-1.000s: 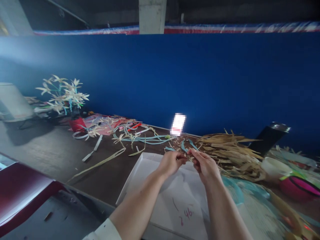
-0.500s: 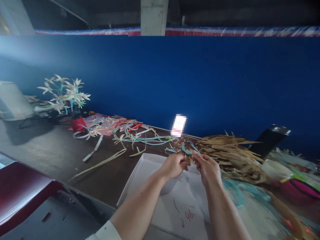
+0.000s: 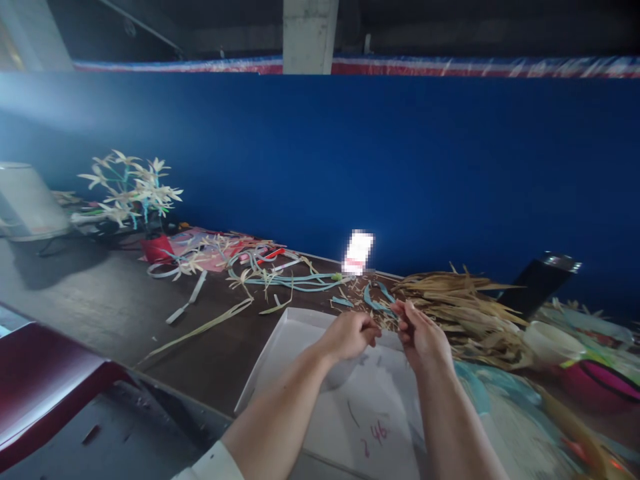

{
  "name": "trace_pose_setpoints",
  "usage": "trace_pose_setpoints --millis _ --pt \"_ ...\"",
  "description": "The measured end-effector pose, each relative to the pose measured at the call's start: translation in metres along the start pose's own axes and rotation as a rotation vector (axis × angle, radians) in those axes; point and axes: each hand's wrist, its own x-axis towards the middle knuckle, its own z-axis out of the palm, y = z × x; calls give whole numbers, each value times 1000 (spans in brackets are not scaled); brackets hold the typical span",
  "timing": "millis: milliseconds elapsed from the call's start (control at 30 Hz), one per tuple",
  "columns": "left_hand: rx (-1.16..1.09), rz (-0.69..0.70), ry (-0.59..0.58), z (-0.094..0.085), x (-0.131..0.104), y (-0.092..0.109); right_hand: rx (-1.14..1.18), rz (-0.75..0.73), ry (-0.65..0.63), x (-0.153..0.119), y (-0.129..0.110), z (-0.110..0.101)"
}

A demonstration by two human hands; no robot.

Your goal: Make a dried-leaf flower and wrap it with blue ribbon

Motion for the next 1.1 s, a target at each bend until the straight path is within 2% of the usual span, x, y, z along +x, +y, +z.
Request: trace_pose_setpoints --millis 100,233,300,467,600,867,967,1100 --pt "-25 -51 38 0 2 -2 -27 -3 -30 -1 -2 -1" --pt "-50 -91 39 -1 4 -4 -22 61 -183 -5 -4 1" --pt "-50 -96 32 -1 5 -4 -23 61 -204 -6 -5 1" --pt "-79 -94 10 -1 4 -4 -92 14 -93 -2 -3 -1" --pt "-101 -77 -50 -2 3 -4 -161 -43 -3 1 0 -4" --pt "-49 -36 -93 -3 2 -2 -136 -75 55 1 3 -2" --pt "-60 -48 -69 -1 2 -4 -140 -24 -21 -2 1 -1" --pt "-117 -95 1 -3 3 -3 -180 111 -276 -10 -2 4"
